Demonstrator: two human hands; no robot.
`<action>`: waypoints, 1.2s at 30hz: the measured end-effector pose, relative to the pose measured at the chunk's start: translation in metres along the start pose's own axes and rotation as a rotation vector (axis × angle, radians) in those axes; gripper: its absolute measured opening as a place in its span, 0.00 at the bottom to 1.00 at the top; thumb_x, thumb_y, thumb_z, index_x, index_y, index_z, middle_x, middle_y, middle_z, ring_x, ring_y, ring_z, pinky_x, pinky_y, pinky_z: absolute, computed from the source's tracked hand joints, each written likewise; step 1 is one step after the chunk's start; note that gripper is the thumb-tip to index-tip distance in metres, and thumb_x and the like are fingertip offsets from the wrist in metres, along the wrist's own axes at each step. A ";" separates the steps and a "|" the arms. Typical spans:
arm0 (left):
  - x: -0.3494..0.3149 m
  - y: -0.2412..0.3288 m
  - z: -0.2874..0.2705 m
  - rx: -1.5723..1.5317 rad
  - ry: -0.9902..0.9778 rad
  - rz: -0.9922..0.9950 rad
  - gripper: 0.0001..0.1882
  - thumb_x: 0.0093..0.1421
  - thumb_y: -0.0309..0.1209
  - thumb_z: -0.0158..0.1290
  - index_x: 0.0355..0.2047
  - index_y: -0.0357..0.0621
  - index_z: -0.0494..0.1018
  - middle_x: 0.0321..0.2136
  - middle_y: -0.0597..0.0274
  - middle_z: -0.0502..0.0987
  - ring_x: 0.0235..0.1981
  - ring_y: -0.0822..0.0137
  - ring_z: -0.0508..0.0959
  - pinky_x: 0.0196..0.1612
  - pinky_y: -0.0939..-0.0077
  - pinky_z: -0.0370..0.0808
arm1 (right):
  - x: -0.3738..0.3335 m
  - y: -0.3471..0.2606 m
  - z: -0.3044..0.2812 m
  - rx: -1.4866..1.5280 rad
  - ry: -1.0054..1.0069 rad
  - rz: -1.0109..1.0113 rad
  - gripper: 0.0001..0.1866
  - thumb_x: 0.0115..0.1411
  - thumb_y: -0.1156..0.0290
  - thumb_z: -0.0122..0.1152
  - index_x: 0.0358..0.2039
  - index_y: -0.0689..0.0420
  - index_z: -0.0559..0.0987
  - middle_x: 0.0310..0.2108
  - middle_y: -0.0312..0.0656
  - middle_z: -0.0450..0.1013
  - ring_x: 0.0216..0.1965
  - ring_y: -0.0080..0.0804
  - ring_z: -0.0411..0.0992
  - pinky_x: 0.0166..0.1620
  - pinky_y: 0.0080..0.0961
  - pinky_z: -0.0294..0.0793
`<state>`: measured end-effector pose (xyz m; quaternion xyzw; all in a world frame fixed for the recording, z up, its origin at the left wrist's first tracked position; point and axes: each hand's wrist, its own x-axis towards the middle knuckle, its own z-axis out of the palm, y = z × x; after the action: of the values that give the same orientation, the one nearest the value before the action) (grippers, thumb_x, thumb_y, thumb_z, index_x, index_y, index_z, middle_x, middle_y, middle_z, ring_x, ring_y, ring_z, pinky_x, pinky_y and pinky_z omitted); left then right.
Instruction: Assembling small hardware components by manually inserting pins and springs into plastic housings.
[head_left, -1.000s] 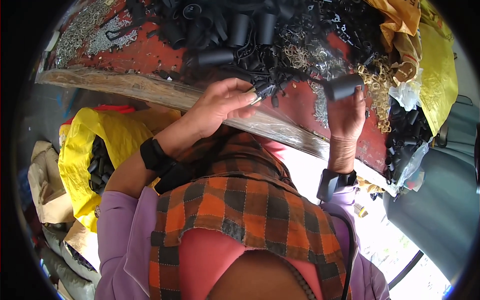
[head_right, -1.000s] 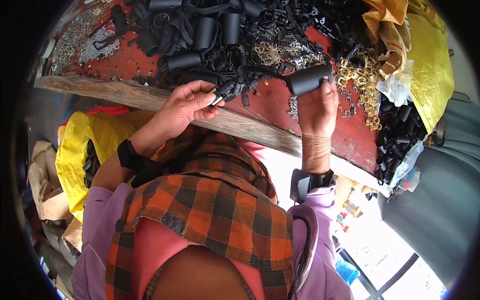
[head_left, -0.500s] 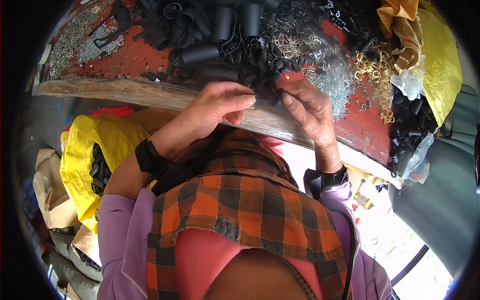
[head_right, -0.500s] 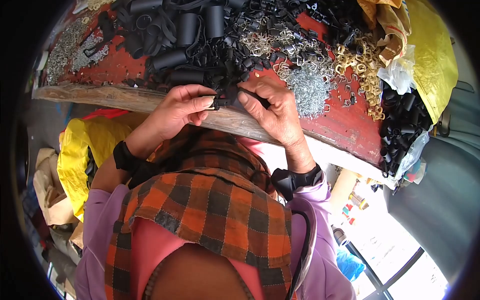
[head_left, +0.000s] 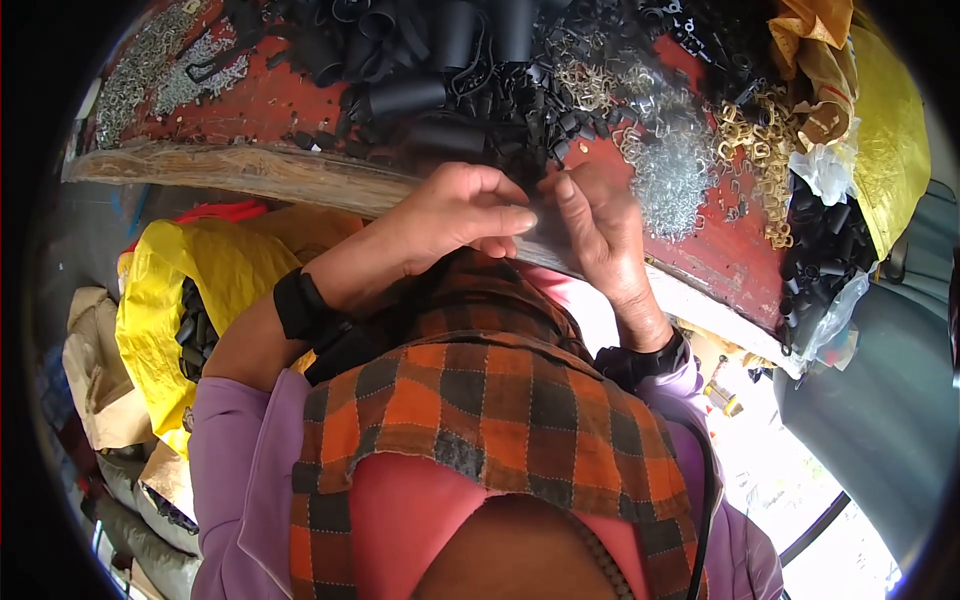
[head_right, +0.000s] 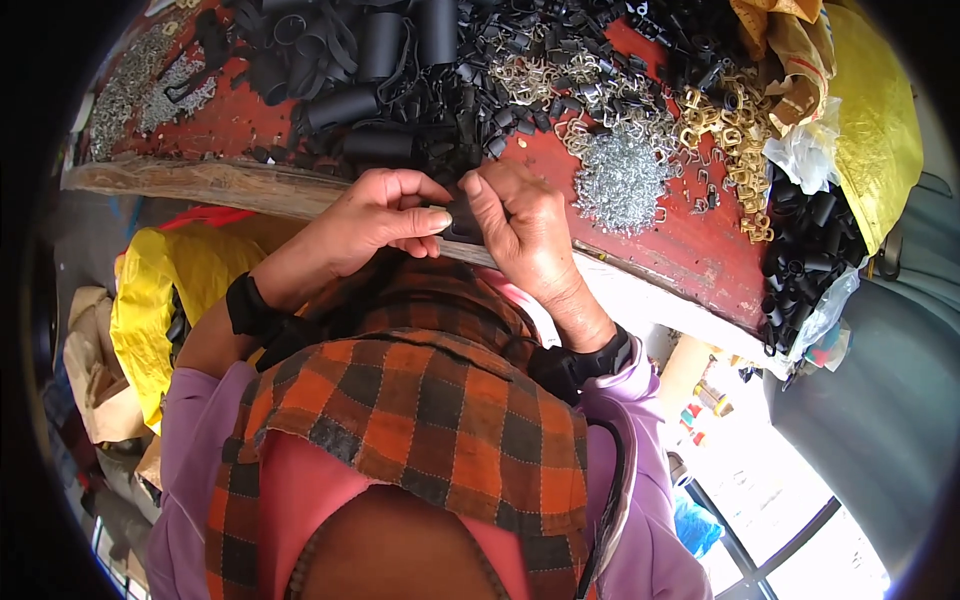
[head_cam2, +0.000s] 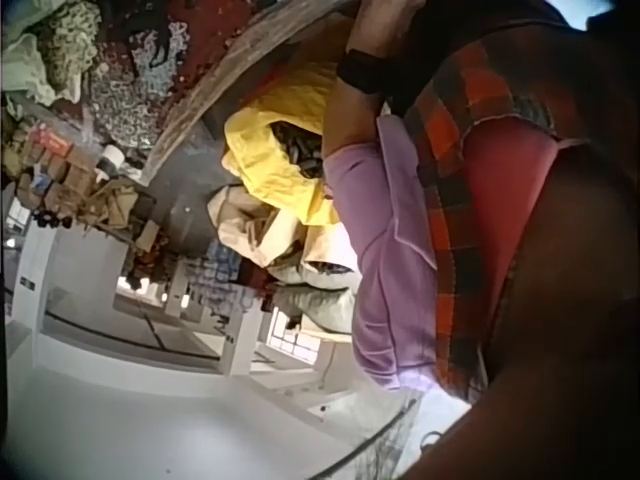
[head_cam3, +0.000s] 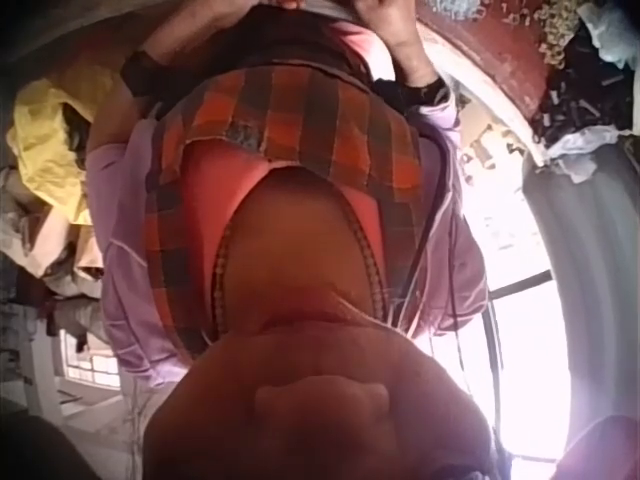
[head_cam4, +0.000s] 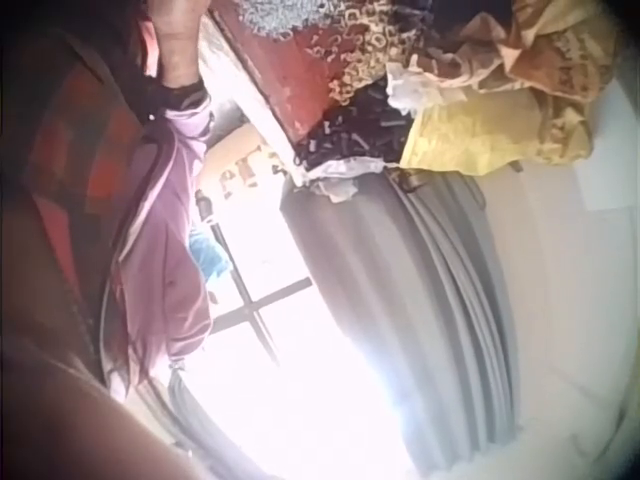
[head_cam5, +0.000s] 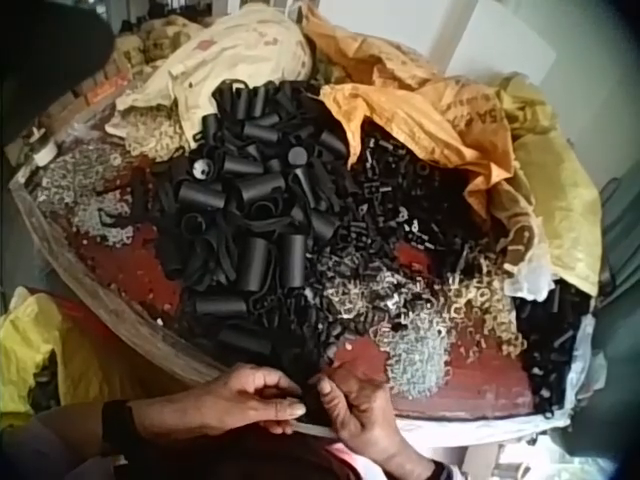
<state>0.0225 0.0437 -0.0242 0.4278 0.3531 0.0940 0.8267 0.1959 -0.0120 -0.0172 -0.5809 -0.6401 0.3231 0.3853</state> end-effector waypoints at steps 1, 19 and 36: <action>0.001 -0.003 0.000 -0.018 -0.008 -0.016 0.16 0.53 0.32 0.52 0.39 0.36 0.66 0.25 0.64 0.72 0.25 0.75 0.74 0.28 0.85 0.71 | -0.002 0.001 0.003 0.025 0.053 0.018 0.06 0.54 0.73 0.52 0.25 0.63 0.74 0.20 0.44 0.69 0.23 0.37 0.69 0.27 0.27 0.67; -0.003 -0.016 0.006 -0.853 -0.386 -0.076 0.28 0.53 0.49 0.46 0.46 0.40 0.62 0.42 0.52 0.68 0.44 0.58 0.69 0.44 0.56 0.69 | -0.006 -0.026 0.018 -0.402 0.022 -0.228 0.09 0.55 0.67 0.47 0.33 0.58 0.71 0.23 0.41 0.68 0.25 0.39 0.65 0.34 0.34 0.58; 0.004 -0.014 0.013 -0.752 -0.017 0.161 0.21 0.54 0.46 0.46 0.38 0.41 0.68 0.35 0.63 0.72 0.34 0.74 0.71 0.34 0.78 0.69 | 0.001 -0.026 0.040 -0.194 0.028 -0.223 0.13 0.56 0.65 0.44 0.36 0.62 0.68 0.27 0.46 0.67 0.28 0.44 0.64 0.36 0.35 0.59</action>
<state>0.0318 0.0283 -0.0320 0.1216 0.2525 0.2782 0.9187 0.1484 -0.0125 -0.0149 -0.5453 -0.7234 0.2067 0.3696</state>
